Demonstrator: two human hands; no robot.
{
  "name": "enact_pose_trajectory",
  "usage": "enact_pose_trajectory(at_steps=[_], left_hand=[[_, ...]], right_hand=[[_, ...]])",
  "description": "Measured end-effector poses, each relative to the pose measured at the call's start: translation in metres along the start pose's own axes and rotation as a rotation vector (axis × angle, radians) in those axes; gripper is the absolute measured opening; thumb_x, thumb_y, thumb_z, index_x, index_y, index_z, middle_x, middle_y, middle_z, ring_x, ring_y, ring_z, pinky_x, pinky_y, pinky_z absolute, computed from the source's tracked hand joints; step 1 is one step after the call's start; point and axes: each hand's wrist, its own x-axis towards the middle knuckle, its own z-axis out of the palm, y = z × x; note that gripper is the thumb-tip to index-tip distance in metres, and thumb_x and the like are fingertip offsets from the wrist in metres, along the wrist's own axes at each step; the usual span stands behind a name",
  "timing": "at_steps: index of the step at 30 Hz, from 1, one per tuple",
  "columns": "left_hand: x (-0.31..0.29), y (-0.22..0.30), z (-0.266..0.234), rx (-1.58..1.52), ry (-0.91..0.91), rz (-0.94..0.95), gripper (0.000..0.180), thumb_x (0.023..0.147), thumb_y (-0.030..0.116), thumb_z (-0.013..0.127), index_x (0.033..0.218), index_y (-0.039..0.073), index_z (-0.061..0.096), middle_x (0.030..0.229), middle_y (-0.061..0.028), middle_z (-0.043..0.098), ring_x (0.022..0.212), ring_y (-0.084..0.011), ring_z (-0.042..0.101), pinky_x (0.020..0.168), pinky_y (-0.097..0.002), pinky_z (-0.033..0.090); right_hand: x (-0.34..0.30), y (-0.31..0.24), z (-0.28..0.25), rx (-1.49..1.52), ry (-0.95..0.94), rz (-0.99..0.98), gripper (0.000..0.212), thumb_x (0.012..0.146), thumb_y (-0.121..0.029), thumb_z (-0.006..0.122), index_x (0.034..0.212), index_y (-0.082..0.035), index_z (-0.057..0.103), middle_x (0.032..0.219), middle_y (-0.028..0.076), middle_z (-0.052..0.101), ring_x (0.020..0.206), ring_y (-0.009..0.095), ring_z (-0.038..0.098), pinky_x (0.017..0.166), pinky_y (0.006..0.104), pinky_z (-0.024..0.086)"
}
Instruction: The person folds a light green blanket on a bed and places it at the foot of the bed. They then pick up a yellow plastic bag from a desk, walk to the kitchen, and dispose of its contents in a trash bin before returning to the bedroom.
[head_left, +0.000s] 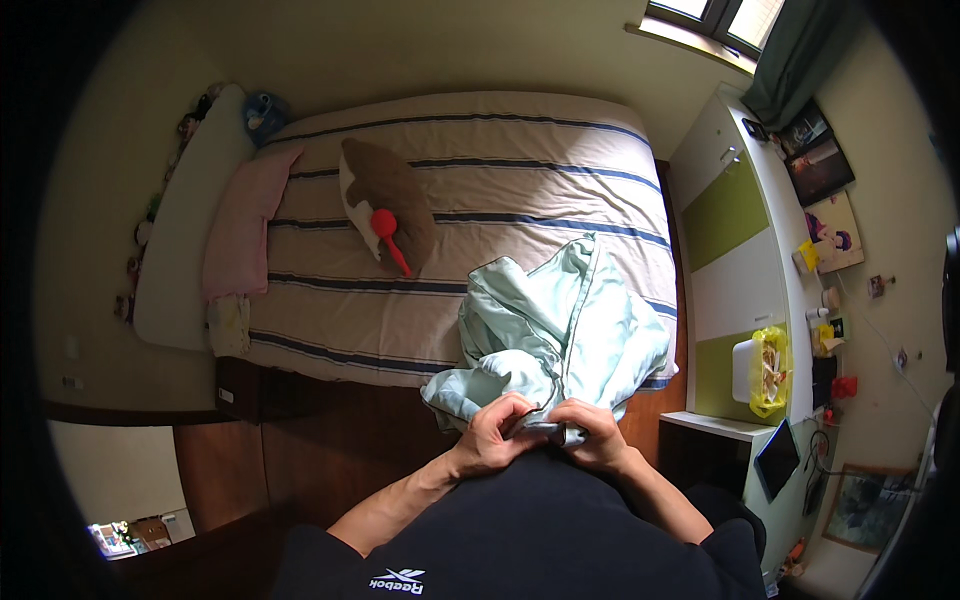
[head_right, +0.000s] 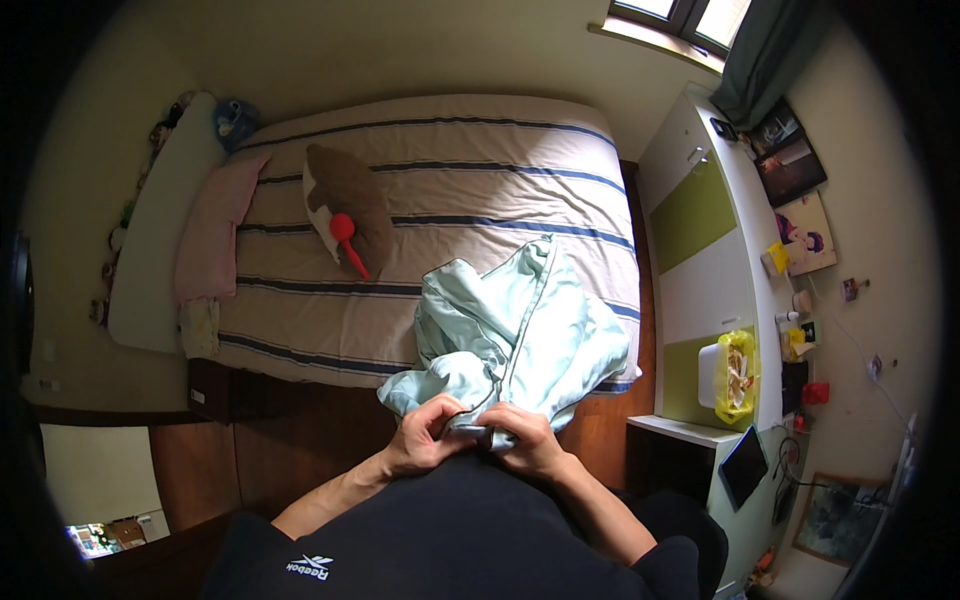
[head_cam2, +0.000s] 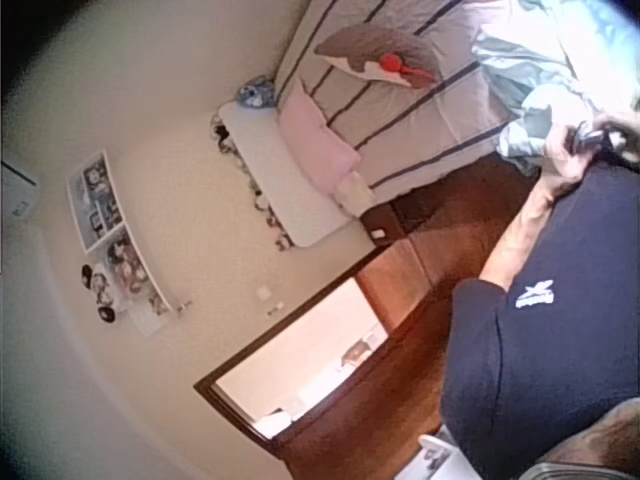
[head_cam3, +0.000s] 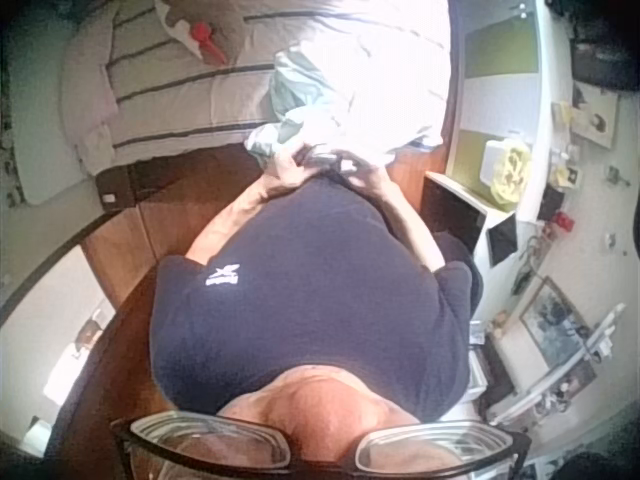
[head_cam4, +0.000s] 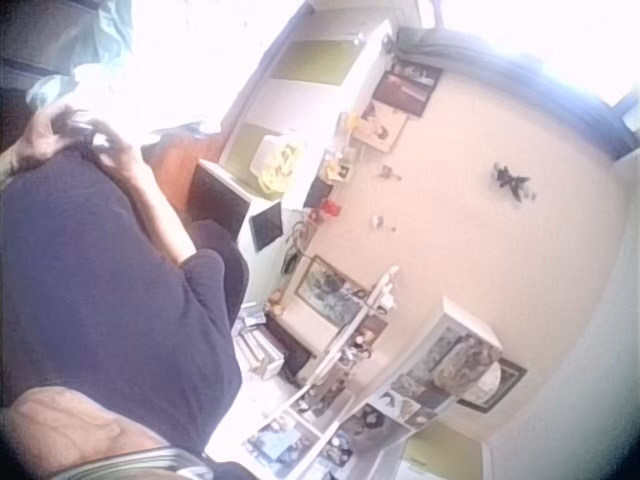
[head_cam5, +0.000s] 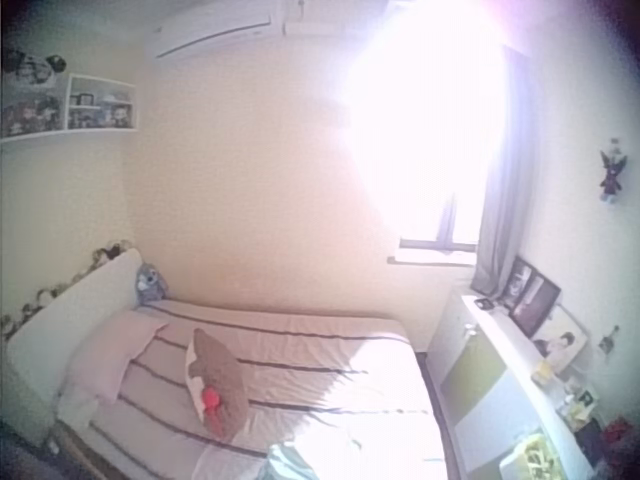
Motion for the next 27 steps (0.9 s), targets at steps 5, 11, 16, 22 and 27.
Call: enact_pose_trajectory(at_steps=[5, 11, 16, 22, 27], left_hand=[[0.041, 0.022, -0.098, 0.704, 0.296, 0.018, 0.016, 0.087, 0.016, 0.068, 0.086, 0.005, 0.058, 0.078, -0.0037, 0.056, 0.067, -0.0136, 0.05, 0.062, -0.0313, 0.044], [-0.008, 0.057, -0.348, -0.171, 1.67, 0.028, 0.044, 0.096, 0.035, 0.054, 0.113, -0.006, 0.055, 0.103, -0.0157, 0.064, 0.084, -0.0242, 0.063, 0.071, -0.0372, 0.053], [0.012, 0.064, -0.279, 0.942, 1.352, 0.221, 0.036, 0.096, 0.035, 0.056, 0.104, 0.001, 0.06, 0.095, -0.0107, 0.064, 0.082, -0.0198, 0.061, 0.069, -0.0332, 0.049], [0.088, 0.048, -0.082, 0.659, 0.601, 0.479, 0.013, 0.08, -0.002, 0.067, 0.093, 0.001, 0.064, 0.075, -0.0095, 0.059, 0.066, -0.0196, 0.057, 0.059, -0.0303, 0.046], [0.096, 0.034, -0.009, 0.792, 0.464, 0.538, 0.019, 0.078, -0.003, 0.069, 0.097, -0.001, 0.065, 0.08, -0.0121, 0.06, 0.067, -0.0267, 0.061, 0.059, -0.0329, 0.049]], right_hand=[[0.017, 0.037, -0.088, -0.45, -0.012, 0.222, 0.088, 0.057, -0.023, 0.091, 0.127, -0.009, 0.039, 0.117, 0.016, 0.055, 0.093, 0.033, 0.063, 0.074, 0.0382, 0.053], [-0.093, 0.148, -0.33, -0.043, 1.089, 0.772, 0.025, 0.088, -0.025, 0.067, 0.092, 0.0, 0.067, 0.09, 0.014, 0.07, 0.072, 0.027, 0.069, 0.064, 0.0424, 0.057], [-0.052, 0.112, -0.248, 0.604, 1.038, 0.576, 0.051, 0.091, -0.046, 0.06, 0.111, 0.0, 0.06, 0.092, 0.01, 0.067, 0.079, 0.024, 0.067, 0.07, 0.0384, 0.058], [0.079, 0.032, -0.033, 0.859, 0.536, 0.594, 0.025, 0.085, -0.015, 0.073, 0.103, -0.003, 0.063, 0.091, 0.004, 0.066, 0.082, 0.012, 0.062, 0.074, 0.0276, 0.051], [0.087, 0.027, 0.027, 1.175, 0.543, 0.431, 0.017, 0.088, -0.008, 0.068, 0.104, -0.004, 0.062, 0.094, 0.003, 0.067, 0.083, 0.01, 0.062, 0.074, 0.0245, 0.05]])
